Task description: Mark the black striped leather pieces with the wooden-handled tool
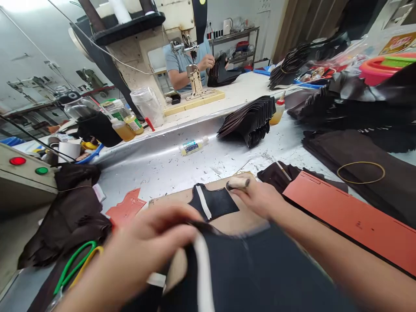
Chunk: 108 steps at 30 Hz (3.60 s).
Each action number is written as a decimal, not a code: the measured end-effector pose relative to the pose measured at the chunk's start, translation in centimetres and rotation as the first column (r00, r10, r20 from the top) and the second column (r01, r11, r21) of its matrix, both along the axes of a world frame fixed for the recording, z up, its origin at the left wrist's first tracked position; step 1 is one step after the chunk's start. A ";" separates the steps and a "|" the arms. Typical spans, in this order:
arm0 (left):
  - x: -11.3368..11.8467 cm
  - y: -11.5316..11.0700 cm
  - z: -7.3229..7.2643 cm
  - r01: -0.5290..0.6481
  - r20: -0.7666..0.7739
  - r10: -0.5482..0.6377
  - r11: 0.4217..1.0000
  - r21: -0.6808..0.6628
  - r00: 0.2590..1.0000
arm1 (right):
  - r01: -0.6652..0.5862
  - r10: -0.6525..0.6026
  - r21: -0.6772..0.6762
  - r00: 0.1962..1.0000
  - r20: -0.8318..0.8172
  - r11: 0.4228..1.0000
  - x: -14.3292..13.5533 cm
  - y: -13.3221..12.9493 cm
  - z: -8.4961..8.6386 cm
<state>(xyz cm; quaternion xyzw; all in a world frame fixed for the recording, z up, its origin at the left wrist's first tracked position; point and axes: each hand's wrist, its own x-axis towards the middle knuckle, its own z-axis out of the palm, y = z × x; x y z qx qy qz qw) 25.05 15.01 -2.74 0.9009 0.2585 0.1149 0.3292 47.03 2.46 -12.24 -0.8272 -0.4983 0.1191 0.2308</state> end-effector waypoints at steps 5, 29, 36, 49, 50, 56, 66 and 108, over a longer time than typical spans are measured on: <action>2.6 -5.5 -10.7 0.010 -0.255 -0.036 0.995 -0.102 0.966 | -0.153 0.171 0.135 0.976 -0.131 0.979 -1.1 -4.0 2.4; 3.7 -5.9 -13.1 -0.009 -0.207 0.029 0.995 0.099 0.978 | -0.191 0.153 -0.147 0.960 -0.235 0.971 -5.9 -6.3 -0.2; 3.9 -5.1 -14.0 0.102 -0.141 -0.075 0.976 0.195 0.987 | -0.150 0.106 -0.149 0.959 -0.264 0.977 -6.1 -6.4 -0.3; 0.7 -5.7 -15.0 0.179 0.145 -0.246 0.914 0.364 0.958 | -0.135 0.093 -0.135 0.956 -0.279 0.982 -5.9 -6.7 -1.1; 0.6 -5.7 -15.0 0.192 0.151 -0.267 0.903 0.385 0.952 | -0.145 0.102 -0.133 0.953 -0.285 0.980 -5.8 -6.6 -1.1; 0.5 -5.9 -15.2 0.260 0.119 -0.332 0.878 0.402 0.936 | -0.201 0.181 -0.033 0.934 -0.308 0.979 -5.0 -5.8 0.8; 0.8 -6.5 -15.2 0.144 0.075 -0.182 0.925 0.351 0.980 | -0.199 0.177 -0.122 0.969 -0.170 0.972 -6.2 -5.2 -0.2; -0.1 -7.9 -15.1 0.062 0.217 -0.157 0.919 0.389 0.963 | -0.236 0.210 -0.135 0.961 -0.182 0.962 -5.9 -4.9 -0.4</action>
